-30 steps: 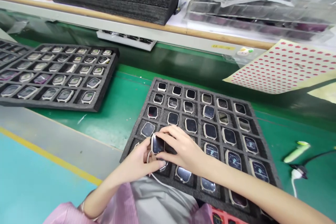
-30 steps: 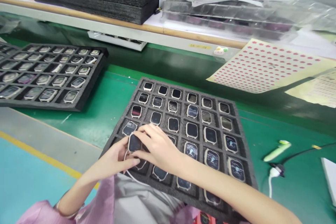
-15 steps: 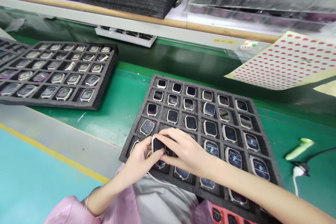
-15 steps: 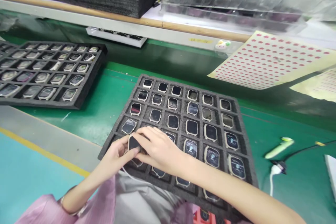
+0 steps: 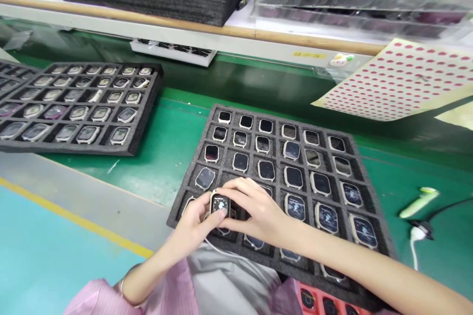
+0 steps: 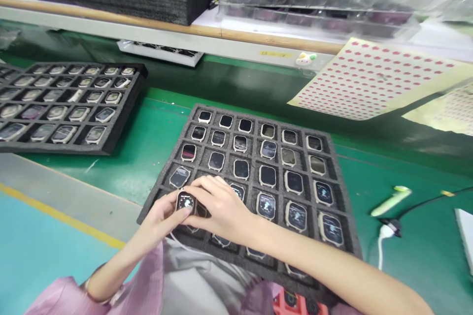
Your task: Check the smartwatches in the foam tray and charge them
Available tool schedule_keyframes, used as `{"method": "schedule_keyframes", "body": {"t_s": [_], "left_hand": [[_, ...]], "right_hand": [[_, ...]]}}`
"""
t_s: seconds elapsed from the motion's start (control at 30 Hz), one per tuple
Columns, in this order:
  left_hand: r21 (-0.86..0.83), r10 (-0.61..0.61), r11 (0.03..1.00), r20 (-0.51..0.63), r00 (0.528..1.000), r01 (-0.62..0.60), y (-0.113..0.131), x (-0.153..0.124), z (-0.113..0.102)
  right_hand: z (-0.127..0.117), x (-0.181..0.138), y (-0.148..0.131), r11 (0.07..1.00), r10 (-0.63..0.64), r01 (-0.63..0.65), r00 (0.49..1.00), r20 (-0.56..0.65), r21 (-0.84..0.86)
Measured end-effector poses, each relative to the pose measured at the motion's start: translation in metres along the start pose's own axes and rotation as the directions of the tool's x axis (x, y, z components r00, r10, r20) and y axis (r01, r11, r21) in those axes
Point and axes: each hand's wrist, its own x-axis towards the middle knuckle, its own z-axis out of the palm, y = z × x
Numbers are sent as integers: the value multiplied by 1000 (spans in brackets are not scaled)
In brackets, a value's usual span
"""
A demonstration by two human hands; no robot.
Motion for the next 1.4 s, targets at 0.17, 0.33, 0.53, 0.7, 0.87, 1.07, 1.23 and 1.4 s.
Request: {"method": "schedule_keyframes", "body": {"t_s": [0.17, 0.33, 0.53, 0.7, 0.87, 1.07, 1.23, 1.4], "left_hand": [[10, -14, 1000, 13, 1000, 14, 1, -1, 0], [18, -34, 999, 20, 999, 34, 4, 0, 1], [26, -30, 999, 15, 999, 30, 2, -1, 1], [51, -34, 998, 10, 999, 33, -2, -1, 0], [57, -35, 998, 7, 999, 34, -1, -2, 1], [7, -49, 999, -10, 999, 49, 4, -2, 4], [36, -29, 999, 4, 1000, 28, 1, -1, 4], [68, -47, 997, 36, 998, 45, -8, -8, 3]], "right_hand": [[-3, 0, -6, 1000, 13, -13, 1000, -2, -15], [-6, 0, -9, 998, 42, -40, 998, 51, -39], [-5, -2, -11, 997, 80, -78, 994, 79, -27], [-4, -2, -11, 997, 75, -72, 996, 58, -38], [-4, -1, -12, 995, 83, -79, 995, 62, -63], [-4, -2, -13, 994, 75, -70, 996, 52, -88], [-5, -4, -14, 994, 69, -64, 996, 55, -90], [-12, 0, -6, 998, 65, -65, 996, -65, 1]]}}
